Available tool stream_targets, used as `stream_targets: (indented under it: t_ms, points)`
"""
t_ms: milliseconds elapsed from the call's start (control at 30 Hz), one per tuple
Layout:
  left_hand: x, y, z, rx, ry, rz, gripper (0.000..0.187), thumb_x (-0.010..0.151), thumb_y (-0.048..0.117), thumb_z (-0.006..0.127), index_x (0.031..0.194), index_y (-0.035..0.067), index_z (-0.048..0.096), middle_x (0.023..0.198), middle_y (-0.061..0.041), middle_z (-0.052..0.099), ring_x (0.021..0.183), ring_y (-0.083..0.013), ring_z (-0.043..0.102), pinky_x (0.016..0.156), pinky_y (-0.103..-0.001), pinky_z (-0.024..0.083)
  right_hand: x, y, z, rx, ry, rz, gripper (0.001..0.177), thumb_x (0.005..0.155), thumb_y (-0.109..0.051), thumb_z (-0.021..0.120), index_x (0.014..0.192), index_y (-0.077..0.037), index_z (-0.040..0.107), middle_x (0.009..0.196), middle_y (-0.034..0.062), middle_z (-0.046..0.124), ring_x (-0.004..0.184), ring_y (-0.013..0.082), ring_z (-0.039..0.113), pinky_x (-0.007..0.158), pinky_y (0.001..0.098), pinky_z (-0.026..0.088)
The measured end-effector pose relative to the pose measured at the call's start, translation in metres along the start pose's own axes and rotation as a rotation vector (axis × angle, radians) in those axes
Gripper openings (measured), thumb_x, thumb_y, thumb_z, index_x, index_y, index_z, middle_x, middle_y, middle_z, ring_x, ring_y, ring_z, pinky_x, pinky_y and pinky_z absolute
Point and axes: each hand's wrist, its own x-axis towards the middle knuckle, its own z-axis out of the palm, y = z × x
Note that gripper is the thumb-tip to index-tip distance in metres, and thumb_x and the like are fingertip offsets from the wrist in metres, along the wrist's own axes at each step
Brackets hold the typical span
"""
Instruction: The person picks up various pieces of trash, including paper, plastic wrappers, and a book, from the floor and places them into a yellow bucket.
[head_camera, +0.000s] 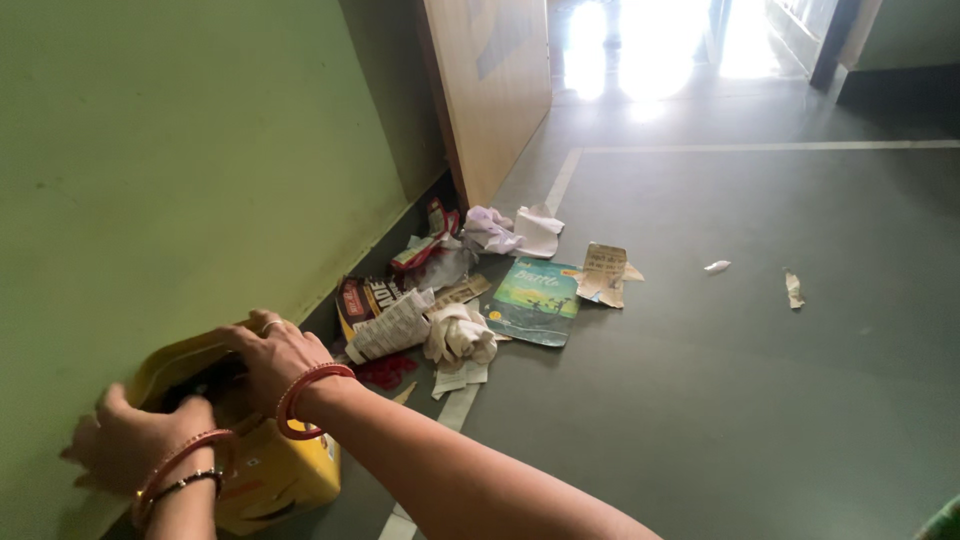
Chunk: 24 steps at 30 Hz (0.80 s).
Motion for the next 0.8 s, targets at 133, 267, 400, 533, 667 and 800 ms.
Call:
stream_targets:
  t_ms: [133,267,400,533,667,800]
  points:
    - [-0.02,0.003,0.006,0.298,0.174,0.118,0.084,0.05,0.04,0.09,0.126,0.01,0.07,0.136,-0.023,0.058,0.13,-0.0497,0.047,0.107,-0.064,0.032,-0.016,0.002,-0.004,0.07,0.102,-0.001,0.079,0.074,-0.022,0.078,0.147,-0.013,0.05,0.144,0.0301,0.047,0.127,0.0476,0.05,0.104,0.0501,0.045]
    - [-0.038,0.006,0.01,0.012,-0.052,0.31,0.052,0.079,0.032,0.083,0.12,0.004,0.067,0.126,-0.021,0.067,0.122,-0.0398,0.061,0.118,-0.059,0.037,-0.024,0.012,0.009,0.251,0.15,0.109,0.071,0.082,-0.026,0.075,0.147,-0.011,0.051,0.136,0.0286,0.052,0.124,0.0453,0.054,0.105,0.048,0.048]
    - [-0.052,0.026,0.009,-0.136,0.012,0.403,0.033,0.086,0.009,0.072,0.119,0.008,0.073,0.12,-0.014,0.072,0.12,-0.0349,0.066,0.119,-0.063,0.033,-0.031,0.026,0.035,0.299,0.218,0.247,0.037,0.1,-0.021,0.063,0.136,-0.01,0.066,0.128,0.0227,0.06,0.113,0.0388,0.064,0.099,0.046,0.053]
    - [-0.062,0.045,-0.019,-0.132,0.152,0.51,0.037,0.082,0.002,0.068,0.119,0.008,0.072,0.119,-0.013,0.071,0.114,-0.0318,0.065,0.106,-0.054,0.039,-0.029,0.039,0.045,0.557,0.226,0.264,0.034,0.089,-0.011,0.059,0.121,-0.008,0.071,0.112,0.0168,0.071,0.103,0.0299,0.071,0.091,0.0386,0.06]
    - [-0.081,0.069,-0.028,-0.268,0.152,0.687,0.027,0.095,0.004,0.065,0.121,0.007,0.067,0.115,-0.014,0.069,0.114,-0.0329,0.064,0.111,-0.05,0.046,-0.039,0.06,0.045,0.633,0.177,0.373,0.026,0.093,-0.016,0.063,0.115,-0.005,0.071,0.107,0.0151,0.075,0.099,0.0278,0.074,0.089,0.0378,0.06]
    - [-0.107,0.076,0.015,-0.499,-0.337,0.55,0.029,0.095,0.008,0.062,0.124,0.009,0.067,0.106,-0.016,0.071,0.1,-0.0364,0.068,0.087,-0.048,0.055,-0.071,0.104,0.065,0.257,0.125,0.389,0.028,0.094,-0.022,0.065,0.118,-0.011,0.075,0.114,0.0168,0.072,0.11,0.0359,0.064,0.094,0.0458,0.051]
